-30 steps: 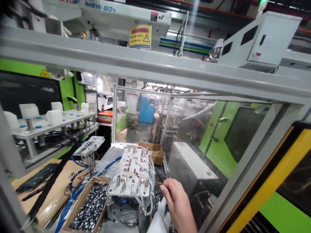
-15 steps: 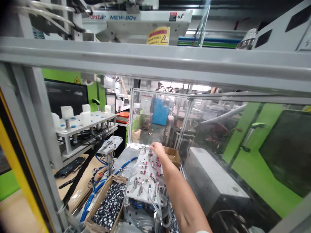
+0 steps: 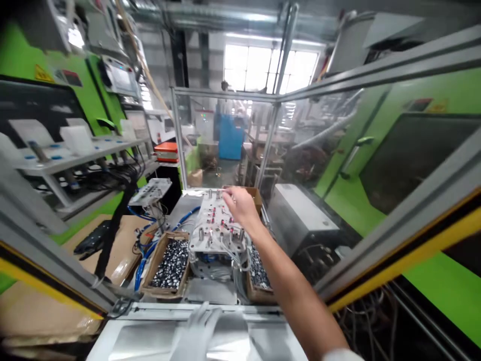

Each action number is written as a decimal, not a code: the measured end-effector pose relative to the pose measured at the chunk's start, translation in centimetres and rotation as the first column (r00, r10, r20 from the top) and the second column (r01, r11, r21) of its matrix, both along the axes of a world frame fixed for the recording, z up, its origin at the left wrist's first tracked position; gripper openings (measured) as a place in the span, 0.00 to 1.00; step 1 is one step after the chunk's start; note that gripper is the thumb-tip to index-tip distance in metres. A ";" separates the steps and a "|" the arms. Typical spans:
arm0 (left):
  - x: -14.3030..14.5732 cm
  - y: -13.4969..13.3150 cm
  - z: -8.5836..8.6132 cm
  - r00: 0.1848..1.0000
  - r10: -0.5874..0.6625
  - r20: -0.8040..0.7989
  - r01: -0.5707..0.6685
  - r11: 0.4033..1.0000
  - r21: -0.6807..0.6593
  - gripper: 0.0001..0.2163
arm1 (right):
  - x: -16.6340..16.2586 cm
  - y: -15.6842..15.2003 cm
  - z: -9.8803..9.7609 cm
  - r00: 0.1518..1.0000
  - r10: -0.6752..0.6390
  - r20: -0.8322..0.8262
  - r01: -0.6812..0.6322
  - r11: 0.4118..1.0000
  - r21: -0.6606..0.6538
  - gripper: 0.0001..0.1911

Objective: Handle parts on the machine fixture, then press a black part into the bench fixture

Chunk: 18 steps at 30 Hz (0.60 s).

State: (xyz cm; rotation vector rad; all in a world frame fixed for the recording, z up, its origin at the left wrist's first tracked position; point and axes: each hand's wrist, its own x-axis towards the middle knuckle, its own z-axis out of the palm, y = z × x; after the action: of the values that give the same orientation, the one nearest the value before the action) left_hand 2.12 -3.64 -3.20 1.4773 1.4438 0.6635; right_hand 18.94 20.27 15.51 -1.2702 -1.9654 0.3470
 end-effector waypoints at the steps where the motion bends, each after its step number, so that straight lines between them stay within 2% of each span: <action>1: 0.0 0.2 -0.5 0.999 -0.035 -0.040 0.035 0.999 -0.002 0.31 | 1.1 -3.8 -0.9 0.998 0.060 -0.006 -0.060 0.998 -0.009 0.13; 2: 0.0 0.4 -1.0 0.995 -0.064 -0.076 0.064 0.998 0.000 0.34 | 2.0 -7.7 -2.3 0.979 0.206 -0.009 -0.206 0.975 -0.082 0.13; 3: 0.0 0.6 -1.4 0.991 -0.084 -0.107 0.085 0.996 0.006 0.34 | 2.8 -11.4 -4.1 0.945 0.326 0.001 -0.318 0.924 -0.209 0.11; 4: 0.0 0.7 -1.7 0.986 -0.098 -0.135 0.100 0.995 0.014 0.34 | 3.4 -14.7 -6.2 0.922 0.386 0.015 -0.357 0.868 -0.344 0.08; 5: 0.0 0.8 -1.9 0.982 -0.103 -0.160 0.108 0.994 0.022 0.33 | 3.9 -17.4 -8.5 0.917 0.391 0.079 -0.323 0.844 -0.429 0.07; 7: 0.0 1.0 -2.2 0.973 -0.109 -0.206 0.118 0.992 0.035 0.32 | 4.3 -20.8 -13.0 0.913 0.382 0.143 -0.268 0.826 -0.495 0.09; 9: 0.0 1.1 -2.5 0.952 -0.149 -0.267 0.167 0.985 0.045 0.33 | 4.2 -21.9 -16.4 0.927 0.330 0.177 -0.199 0.836 -0.512 0.19; 11: 0.1 1.3 -2.8 0.927 -0.205 -0.313 0.234 0.971 0.057 0.35 | 3.9 -21.5 -18.2 0.927 0.282 0.246 -0.111 0.835 -0.539 0.27; 12: 0.0 1.3 -3.0 0.919 -0.221 -0.326 0.256 0.964 0.068 0.36 | 3.7 -21.1 -18.5 0.919 0.269 0.289 -0.070 0.831 -0.552 0.28; 15: -0.1 1.2 -3.6 0.915 -0.231 -0.331 0.276 0.956 0.096 0.37 | 3.2 -20.0 -18.6 0.892 0.263 0.367 -0.003 0.816 -0.578 0.21; 18: -0.2 1.1 -3.7 0.898 -0.246 -0.364 0.298 0.950 0.094 0.39 | 3.1 -18.9 -18.6 0.888 0.261 0.379 0.029 0.790 -0.613 0.23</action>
State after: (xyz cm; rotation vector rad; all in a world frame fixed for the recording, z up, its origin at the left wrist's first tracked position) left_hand 1.91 -2.54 -6.95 1.9475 1.4297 0.3489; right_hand 22.00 1.33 -3.05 -1.7502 -2.4443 0.8760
